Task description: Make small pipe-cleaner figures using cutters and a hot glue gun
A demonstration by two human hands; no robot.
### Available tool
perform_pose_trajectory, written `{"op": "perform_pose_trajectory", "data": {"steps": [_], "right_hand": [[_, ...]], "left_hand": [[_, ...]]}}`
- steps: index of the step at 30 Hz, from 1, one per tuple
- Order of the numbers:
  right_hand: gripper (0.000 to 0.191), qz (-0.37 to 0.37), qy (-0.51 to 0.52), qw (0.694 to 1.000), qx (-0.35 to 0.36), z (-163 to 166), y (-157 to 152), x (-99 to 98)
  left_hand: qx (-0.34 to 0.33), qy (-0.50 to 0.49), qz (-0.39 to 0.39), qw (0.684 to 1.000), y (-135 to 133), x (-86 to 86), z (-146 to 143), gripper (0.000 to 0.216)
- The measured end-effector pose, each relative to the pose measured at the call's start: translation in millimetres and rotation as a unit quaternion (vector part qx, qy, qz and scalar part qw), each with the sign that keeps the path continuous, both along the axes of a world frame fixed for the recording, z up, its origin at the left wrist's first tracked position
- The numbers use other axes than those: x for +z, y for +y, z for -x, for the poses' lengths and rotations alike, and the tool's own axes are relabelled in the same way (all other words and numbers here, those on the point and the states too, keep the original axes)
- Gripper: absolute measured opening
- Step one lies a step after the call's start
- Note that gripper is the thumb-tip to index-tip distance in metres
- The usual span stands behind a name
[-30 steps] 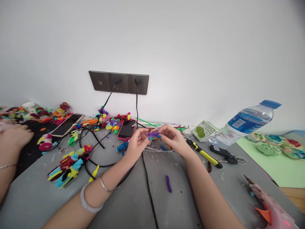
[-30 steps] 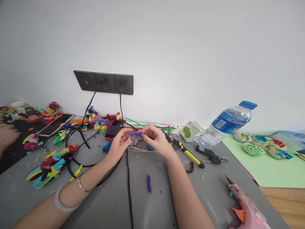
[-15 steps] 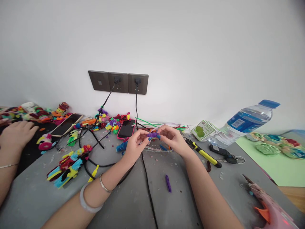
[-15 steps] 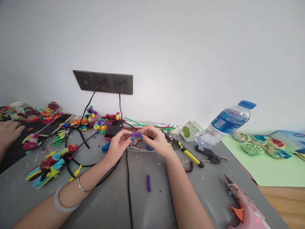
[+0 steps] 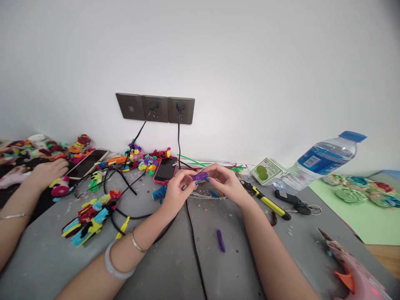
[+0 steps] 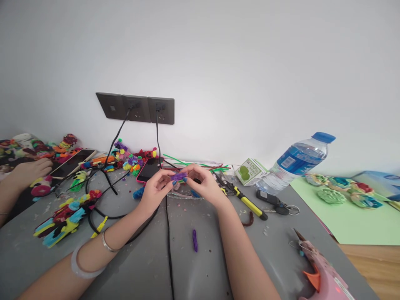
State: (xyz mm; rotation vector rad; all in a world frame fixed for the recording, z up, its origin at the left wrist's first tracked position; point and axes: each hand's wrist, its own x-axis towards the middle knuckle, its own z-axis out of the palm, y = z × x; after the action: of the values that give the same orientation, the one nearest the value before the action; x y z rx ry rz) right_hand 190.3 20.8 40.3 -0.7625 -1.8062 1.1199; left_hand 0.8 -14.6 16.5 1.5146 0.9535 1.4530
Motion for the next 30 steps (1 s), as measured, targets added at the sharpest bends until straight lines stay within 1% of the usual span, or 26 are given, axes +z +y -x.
{"op": "perform_pose_trajectory", "data": {"steps": [5,12,16,21,25,30], "right_hand": [[0.025,-0.005,0.006,1.000,0.009,-0.2,2.0,-3.2],[0.022,-0.004,0.003,1.000,0.017,-1.5,1.7,-3.4],[0.023,-0.002,0.005,1.000,0.024,0.1,1.7,-3.5],[0.027,0.005,0.004,1.000,0.001,1.1,0.7,-1.7],[0.027,0.009,-0.003,1.000,-0.009,1.8,-1.2,0.9],[0.030,0.014,-0.003,1.000,0.002,0.3,-0.3,2.6]], "left_hand": [[-0.002,0.048,-0.015,0.999,-1.5,1.9,-0.8,0.017],[-0.015,0.053,-0.016,0.998,-1.5,1.0,-0.4,0.015],[-0.020,0.039,-0.005,0.999,-2.3,0.9,-1.4,0.015],[-0.016,0.004,0.022,1.000,-2.4,-1.7,-3.4,0.016],[-0.009,-0.047,0.026,0.999,-0.1,-4.4,-3.7,0.026],[-0.023,-0.075,0.052,0.996,4.1,-2.9,-0.3,0.035]]}}
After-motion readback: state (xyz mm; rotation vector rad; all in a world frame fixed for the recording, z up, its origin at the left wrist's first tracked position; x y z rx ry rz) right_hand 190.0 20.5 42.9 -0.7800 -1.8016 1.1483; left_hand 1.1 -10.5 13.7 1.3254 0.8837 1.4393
